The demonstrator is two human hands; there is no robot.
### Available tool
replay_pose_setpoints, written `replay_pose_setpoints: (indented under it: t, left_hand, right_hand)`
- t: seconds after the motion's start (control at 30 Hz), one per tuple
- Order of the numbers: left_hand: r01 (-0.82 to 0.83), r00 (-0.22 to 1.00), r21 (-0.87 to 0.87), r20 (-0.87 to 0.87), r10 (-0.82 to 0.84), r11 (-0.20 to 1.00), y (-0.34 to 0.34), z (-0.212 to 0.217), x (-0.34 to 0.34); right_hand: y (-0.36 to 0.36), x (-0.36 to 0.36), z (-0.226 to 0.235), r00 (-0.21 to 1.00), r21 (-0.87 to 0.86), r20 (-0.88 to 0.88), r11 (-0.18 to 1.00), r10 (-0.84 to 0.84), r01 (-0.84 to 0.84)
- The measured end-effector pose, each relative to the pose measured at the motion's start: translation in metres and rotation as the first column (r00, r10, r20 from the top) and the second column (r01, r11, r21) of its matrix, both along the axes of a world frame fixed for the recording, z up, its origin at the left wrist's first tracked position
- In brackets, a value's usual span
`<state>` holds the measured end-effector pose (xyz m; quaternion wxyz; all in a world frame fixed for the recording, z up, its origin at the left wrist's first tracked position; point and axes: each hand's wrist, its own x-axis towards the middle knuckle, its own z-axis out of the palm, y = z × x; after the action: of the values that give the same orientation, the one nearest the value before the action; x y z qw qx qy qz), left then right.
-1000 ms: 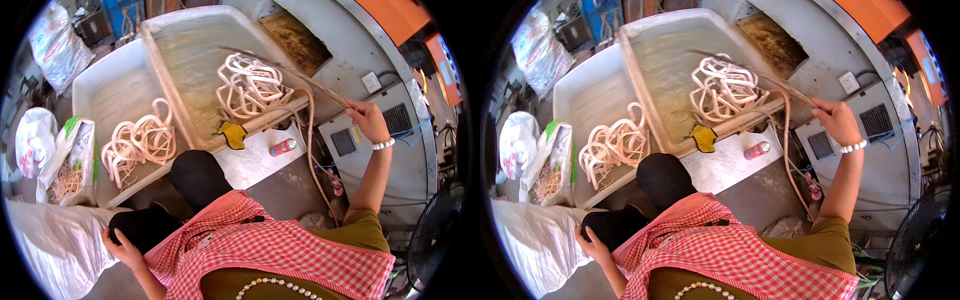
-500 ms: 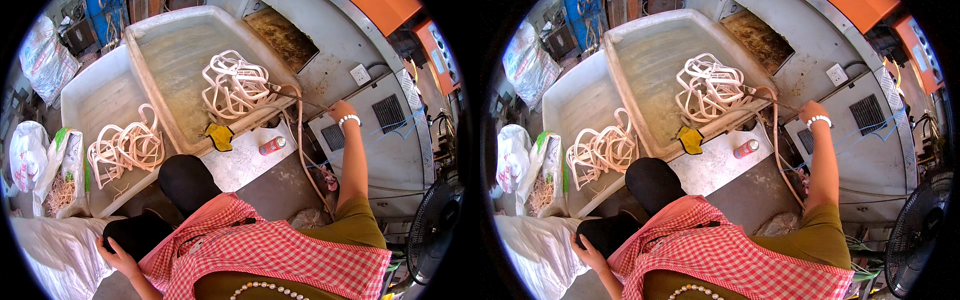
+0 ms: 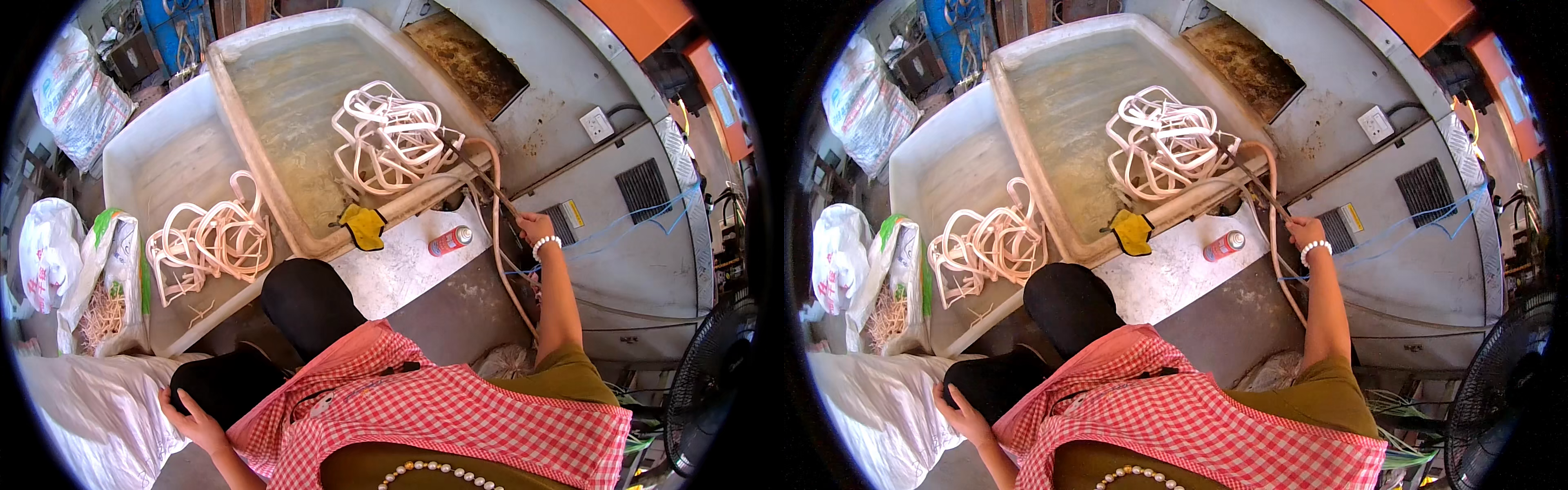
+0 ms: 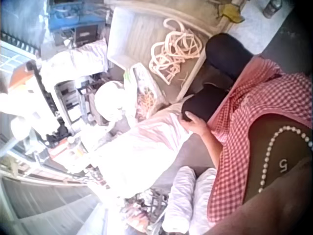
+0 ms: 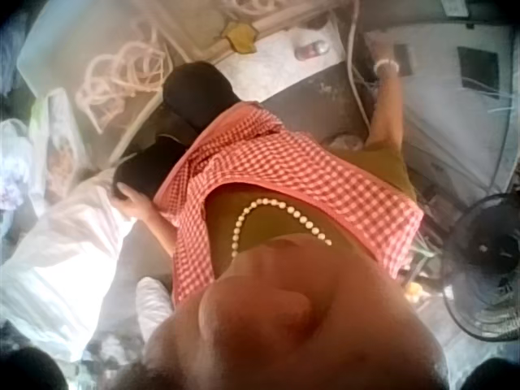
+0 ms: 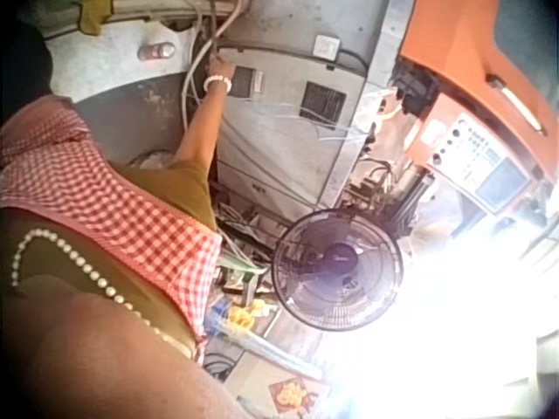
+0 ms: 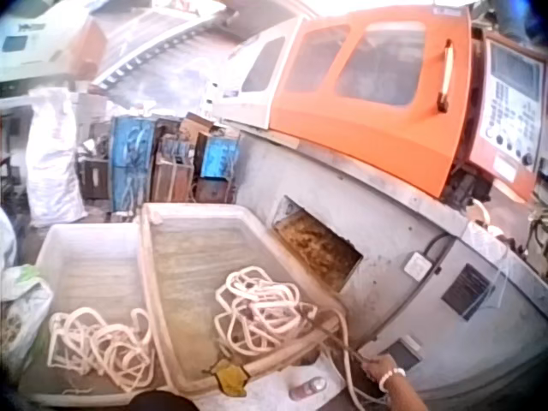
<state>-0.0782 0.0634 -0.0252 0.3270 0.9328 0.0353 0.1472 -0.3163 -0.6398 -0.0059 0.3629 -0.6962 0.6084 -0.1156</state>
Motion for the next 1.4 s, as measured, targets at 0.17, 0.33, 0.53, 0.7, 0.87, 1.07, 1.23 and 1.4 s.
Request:
replay_pose_setpoints:
  t: [0.17,0.33,0.53,0.7,0.87,1.07,1.23,1.4]
  left_hand:
    - [0.009,1.0,-0.004,-0.003,-0.009,1.0,0.0,-0.001,0.002]
    - [0.016,1.0,0.008,0.009,-0.016,1.0,0.0,0.0,0.0]
    - [0.008,1.0,0.0,0.003,-0.008,1.0,-0.002,0.001,0.001]
    - [0.019,1.0,-0.019,-0.002,-0.019,1.0,-0.002,0.0,0.0]
    - [-0.022,1.0,-0.044,0.018,0.022,0.999,0.005,0.001,-0.008]
    - [-0.05,0.999,-0.069,0.012,0.051,0.996,0.009,0.003,-0.011]
    - [-0.019,1.0,-0.026,-0.019,0.019,0.999,0.003,0.005,-0.006]
    - [0.009,1.0,0.006,-0.017,-0.009,1.0,-0.001,0.004,0.0]
  right_hand:
    - [0.027,0.003,0.0,0.999,-0.059,0.034,0.998,0.013,-0.01]
    - [0.046,0.011,0.011,0.99,-0.165,-0.034,0.977,0.135,-0.139]
    - [0.082,0.04,0.03,0.974,-0.184,0.034,0.959,0.226,-0.216]
    - [0.124,0.102,0.033,0.856,-0.338,-0.081,0.794,0.511,-0.506]
    - [0.16,0.172,0.009,0.811,-0.438,-0.184,0.692,0.556,-0.574]
    - [0.147,0.143,0.023,0.853,-0.425,-0.321,0.743,0.411,-0.518]
    - [0.144,0.106,0.035,0.83,-0.375,-0.469,0.782,0.303,-0.498]
    - [0.153,0.12,0.016,0.79,-0.356,-0.495,0.744,0.362,-0.565]
